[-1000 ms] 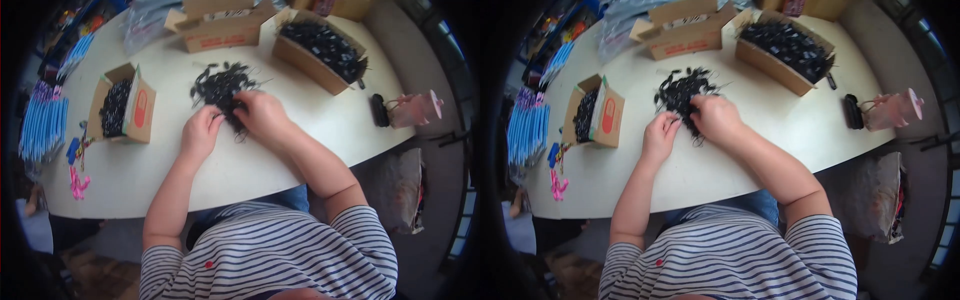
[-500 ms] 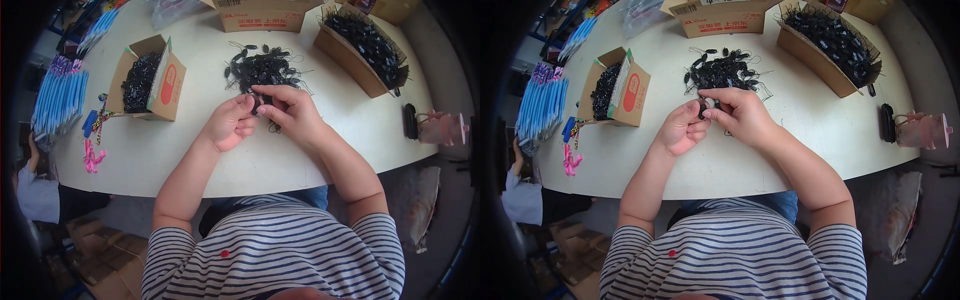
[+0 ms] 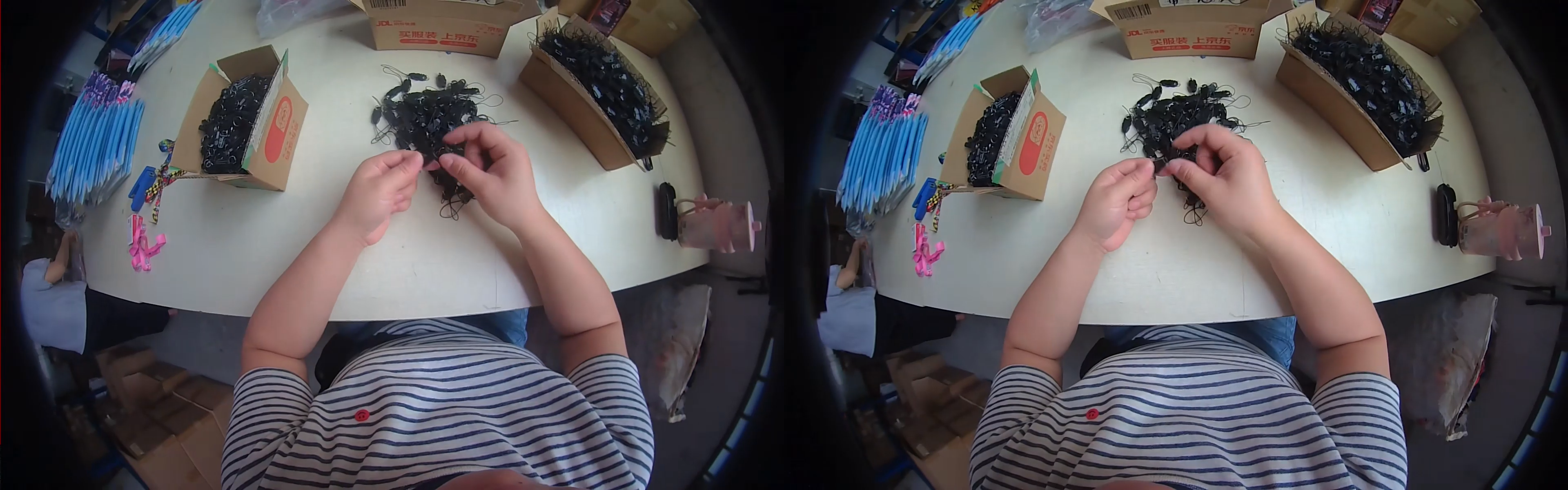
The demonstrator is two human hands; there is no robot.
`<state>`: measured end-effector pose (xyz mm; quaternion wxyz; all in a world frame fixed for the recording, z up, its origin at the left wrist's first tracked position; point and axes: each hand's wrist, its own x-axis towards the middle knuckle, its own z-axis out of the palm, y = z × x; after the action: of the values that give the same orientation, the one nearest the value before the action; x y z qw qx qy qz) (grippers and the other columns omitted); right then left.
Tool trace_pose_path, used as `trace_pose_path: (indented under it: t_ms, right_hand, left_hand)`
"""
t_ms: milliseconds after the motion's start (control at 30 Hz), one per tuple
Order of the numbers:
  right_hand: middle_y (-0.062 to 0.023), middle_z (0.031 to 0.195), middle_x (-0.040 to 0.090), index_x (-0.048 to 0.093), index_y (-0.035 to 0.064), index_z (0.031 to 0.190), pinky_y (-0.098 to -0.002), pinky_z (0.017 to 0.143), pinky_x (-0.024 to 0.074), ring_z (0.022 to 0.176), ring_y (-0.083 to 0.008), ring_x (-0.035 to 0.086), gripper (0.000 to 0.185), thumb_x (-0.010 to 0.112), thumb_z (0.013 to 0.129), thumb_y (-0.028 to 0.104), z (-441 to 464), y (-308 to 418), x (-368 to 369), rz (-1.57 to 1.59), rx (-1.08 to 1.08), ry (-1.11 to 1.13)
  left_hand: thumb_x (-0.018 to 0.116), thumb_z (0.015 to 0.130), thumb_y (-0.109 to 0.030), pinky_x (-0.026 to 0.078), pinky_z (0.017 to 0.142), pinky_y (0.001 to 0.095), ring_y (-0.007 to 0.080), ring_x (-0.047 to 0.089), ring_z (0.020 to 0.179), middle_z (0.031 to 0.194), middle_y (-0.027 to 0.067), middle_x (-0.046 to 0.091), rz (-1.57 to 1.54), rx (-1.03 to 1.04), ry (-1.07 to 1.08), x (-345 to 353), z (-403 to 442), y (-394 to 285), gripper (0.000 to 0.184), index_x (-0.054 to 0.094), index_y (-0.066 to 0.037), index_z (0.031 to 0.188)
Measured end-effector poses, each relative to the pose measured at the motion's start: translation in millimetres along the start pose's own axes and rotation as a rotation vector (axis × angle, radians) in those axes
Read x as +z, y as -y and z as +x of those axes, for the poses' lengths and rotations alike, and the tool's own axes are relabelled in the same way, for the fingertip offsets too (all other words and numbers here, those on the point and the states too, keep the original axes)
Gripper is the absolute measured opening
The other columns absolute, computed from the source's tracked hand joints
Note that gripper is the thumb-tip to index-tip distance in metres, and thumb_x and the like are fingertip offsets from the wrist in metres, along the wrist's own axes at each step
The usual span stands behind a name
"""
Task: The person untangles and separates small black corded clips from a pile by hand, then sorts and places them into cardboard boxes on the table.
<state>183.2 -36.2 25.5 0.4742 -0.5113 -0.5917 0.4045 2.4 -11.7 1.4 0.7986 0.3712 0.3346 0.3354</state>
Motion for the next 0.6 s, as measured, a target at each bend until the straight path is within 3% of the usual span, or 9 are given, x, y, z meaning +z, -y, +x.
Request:
trace_pose_path:
  t_ms: [133,300,400,433,600]
  right_hand:
    - [0.0075,0.062,0.034,0.058,0.0048,0.108,-0.0178,0.052,0.0326,0.056,-0.0027,0.033,0.037,0.066,0.073,-0.001,5.6,0.9,-3.9,0.301,0.065,-0.07]
    - [0.0061,0.062,0.033,0.057,0.006,0.114,-0.0179,0.055,0.037,0.058,-0.0035,0.035,0.052,0.072,0.065,-0.001,-0.4,4.3,-1.4,0.129,0.057,0.27]
    - [0.005,0.063,0.039,0.058,0.0046,0.112,-0.0199,0.055,0.0381,0.059,-0.0047,0.036,0.048,0.074,0.067,0.002,-3.2,0.9,5.2,0.11,-0.092,0.267]
    - [0.0025,0.063,0.044,0.062,0.0034,0.104,-0.0224,0.055,0.0383,0.059,-0.0069,0.037,0.038,0.074,0.068,0.006,-3.0,-0.1,8.7,0.099,-0.161,0.19]
    - [0.0001,0.062,0.045,0.066,0.0044,0.091,-0.0257,0.055,0.0365,0.059,-0.01,0.039,0.02,0.071,0.071,0.006,-0.5,3.0,1.6,-0.161,-0.131,0.14]
  left_hand:
    - [0.047,0.093,-0.025,0.024,0.044,0.0168,0.0027,0.03,0.051,0.061,-0.006,0.035,-0.176,-0.046,0.077,-4.9,-1.4,-5.4,0.025,0.055,-0.002,0.098]
    - [0.048,0.092,-0.026,0.025,0.045,0.0166,0.0031,0.03,0.051,0.062,-0.0058,0.036,-0.202,-0.127,0.13,-2.0,-3.0,-2.3,0.026,0.055,-0.002,0.099]
    - [0.048,0.092,-0.025,0.025,0.044,0.0165,0.0031,0.03,0.051,0.062,-0.0056,0.036,-0.139,-0.14,0.102,-0.9,-2.5,-0.3,0.024,0.055,-0.003,0.098]
    - [0.048,0.092,-0.025,0.025,0.044,0.0164,0.003,0.031,0.051,0.062,-0.0055,0.036,-0.114,-0.134,0.092,1.0,-3.4,-2.6,0.023,0.055,-0.004,0.096]
    - [0.046,0.093,-0.023,0.024,0.045,0.0159,0.0028,0.031,0.051,0.063,-0.0049,0.037,-0.103,-0.096,0.137,-3.7,0.0,2.5,0.02,0.052,-0.006,0.087]
